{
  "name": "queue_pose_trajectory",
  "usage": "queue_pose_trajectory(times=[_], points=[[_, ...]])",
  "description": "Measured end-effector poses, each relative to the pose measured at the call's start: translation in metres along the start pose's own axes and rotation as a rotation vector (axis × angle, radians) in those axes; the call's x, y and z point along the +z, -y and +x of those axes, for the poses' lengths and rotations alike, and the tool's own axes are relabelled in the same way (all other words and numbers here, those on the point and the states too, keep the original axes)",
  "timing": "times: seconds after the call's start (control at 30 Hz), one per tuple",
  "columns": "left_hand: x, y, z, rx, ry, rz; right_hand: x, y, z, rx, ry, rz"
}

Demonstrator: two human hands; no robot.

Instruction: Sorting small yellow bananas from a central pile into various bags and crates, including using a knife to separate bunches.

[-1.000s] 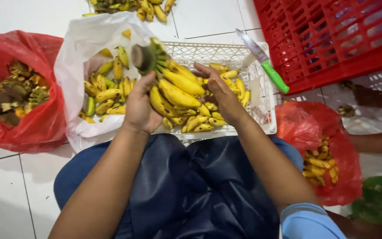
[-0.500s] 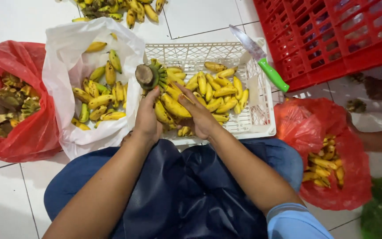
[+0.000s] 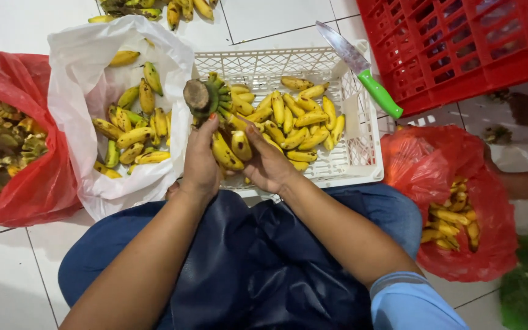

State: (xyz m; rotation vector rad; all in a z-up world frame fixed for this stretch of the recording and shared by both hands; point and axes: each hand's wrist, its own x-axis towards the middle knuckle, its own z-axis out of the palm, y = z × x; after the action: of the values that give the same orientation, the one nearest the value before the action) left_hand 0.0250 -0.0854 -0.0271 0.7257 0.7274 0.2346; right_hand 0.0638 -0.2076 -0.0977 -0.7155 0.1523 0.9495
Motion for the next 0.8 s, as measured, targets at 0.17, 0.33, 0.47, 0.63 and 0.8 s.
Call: queue_pose_trajectory(times=[0.17,0.33,0.47,0.63,0.8], points=[[-0.023,0.011,0.02,0.061,0.184,0.0,0.005,0.018,-0.004,-0.031,0.032,0.047],[-0.024,0.012,0.017,0.118,0.27,-0.076,0.005,0.022,-0.008,-0.048,0.084,0.04],[-0.027,0.009,0.015,0.092,0.259,-0.09,0.005,0.024,-0.006,0.028,0.112,0.068],[-0.024,0.009,0.016,0.108,0.241,-0.055,-0.009,0.021,0.005,-0.009,0.073,0.002],[-0.038,0.013,0.032,0.181,0.207,0.129,-0.006,0.029,0.0,-0.065,-0.002,-0.131]])
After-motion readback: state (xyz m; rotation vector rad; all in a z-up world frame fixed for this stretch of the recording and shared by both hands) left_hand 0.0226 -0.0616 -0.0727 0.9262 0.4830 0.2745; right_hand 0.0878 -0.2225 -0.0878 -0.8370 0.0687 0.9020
